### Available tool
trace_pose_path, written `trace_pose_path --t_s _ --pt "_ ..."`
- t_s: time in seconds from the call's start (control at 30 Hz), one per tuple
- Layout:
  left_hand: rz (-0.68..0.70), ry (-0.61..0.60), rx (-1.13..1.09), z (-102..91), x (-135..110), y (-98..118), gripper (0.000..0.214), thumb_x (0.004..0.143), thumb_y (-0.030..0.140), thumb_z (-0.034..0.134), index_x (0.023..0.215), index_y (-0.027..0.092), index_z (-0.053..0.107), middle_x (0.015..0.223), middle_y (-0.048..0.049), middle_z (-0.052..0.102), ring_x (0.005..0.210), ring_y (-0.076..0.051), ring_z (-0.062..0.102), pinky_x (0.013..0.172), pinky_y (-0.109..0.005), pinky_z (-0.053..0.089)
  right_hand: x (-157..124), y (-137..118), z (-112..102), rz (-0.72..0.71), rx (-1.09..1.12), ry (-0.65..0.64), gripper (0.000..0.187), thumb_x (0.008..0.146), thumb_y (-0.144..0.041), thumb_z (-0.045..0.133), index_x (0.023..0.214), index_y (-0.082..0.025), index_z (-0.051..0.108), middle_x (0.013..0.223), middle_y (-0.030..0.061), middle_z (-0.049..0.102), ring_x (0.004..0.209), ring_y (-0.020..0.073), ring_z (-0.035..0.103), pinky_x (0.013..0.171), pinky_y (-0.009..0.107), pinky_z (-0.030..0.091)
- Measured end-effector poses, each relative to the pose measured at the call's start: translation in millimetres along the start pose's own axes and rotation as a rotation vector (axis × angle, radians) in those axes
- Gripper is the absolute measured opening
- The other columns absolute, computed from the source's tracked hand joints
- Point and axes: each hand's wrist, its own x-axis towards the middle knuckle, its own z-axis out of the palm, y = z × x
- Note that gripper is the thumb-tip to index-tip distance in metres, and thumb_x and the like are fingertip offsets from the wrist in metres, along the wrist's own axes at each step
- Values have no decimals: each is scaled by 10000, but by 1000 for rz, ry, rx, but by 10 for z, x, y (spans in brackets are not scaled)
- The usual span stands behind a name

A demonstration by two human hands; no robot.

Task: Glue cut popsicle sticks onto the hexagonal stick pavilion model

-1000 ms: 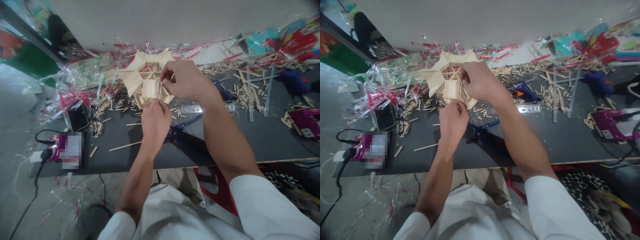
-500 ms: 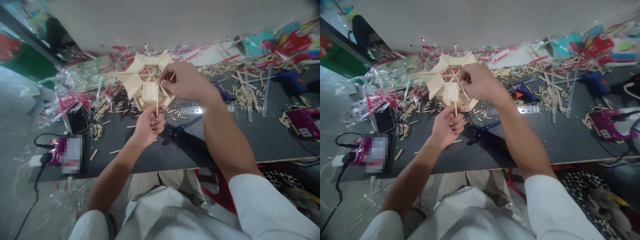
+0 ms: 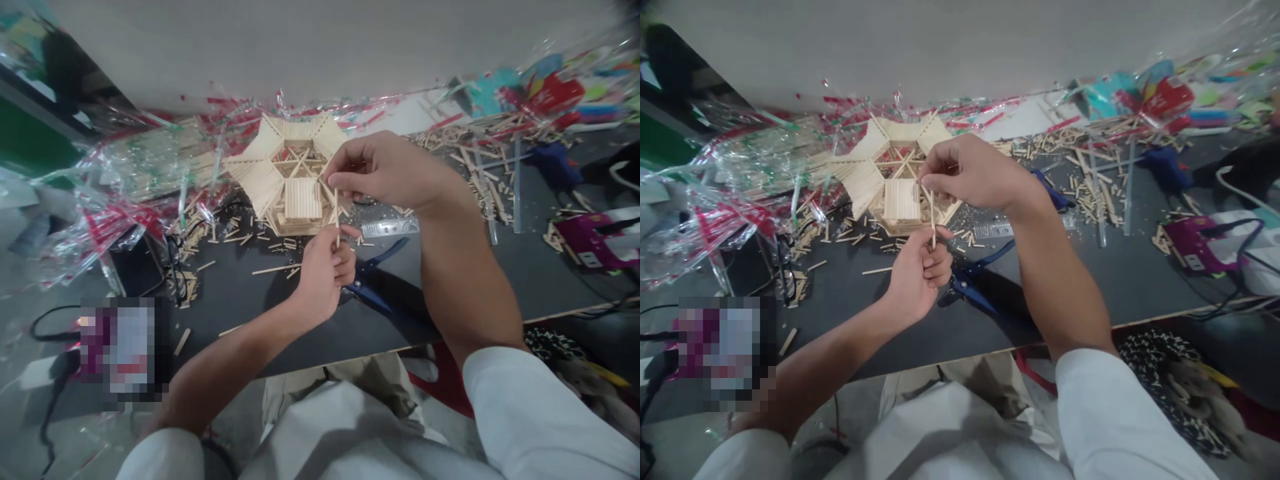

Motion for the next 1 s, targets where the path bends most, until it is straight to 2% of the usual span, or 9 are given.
trace_pose_path --t_s 0.2,0.37,0.53,0.7,1.0 --pt "-21 21 -79 -91 22 106 224 994 192 455 793 191 554 526 101 232 400 -53 166 393 -170 151 30 -1 85 7 10 40 75 841 -255 805 843 -245 731 724 19 691 672 181 631 605 317 519" --pt "-89 31 -115 -75 22 200 272 988 147 425 744 180 541 497 101 243 371 -46 169 381 -172 130 21 -64 104 40 21 58 120 830 -193 820 815 -233 708 687 20 660 677 169 605 609 304 476" --pt "-92 30 -138 -63 23 193 283 1003 142 410 747 182 525 494 101 246 363 -44 180 376 -167 132 -1 -139 103 74 -61 72 123 876 -168 777 829 -248 697 672 10 641 679 163 575 614 301 435" --pt "-77 29 -121 -72 35 178 304 1016 138 391 746 179 526 487 100 252 362 -42 181 377 -171 128 -15 -216 117 105 -115 96 211 894 -76 701 784 -254 672 673 0 638 663 160 579 622 309 420" --pt "-60 47 -94 -56 24 138 310 1028 132 379 749 189 500 488 102 243 362 -43 176 375 -160 134 -31 -246 104 114 -153 76 191 914 -97 705 809 -252 668 708 3 647 671 156 561 651 317 419"
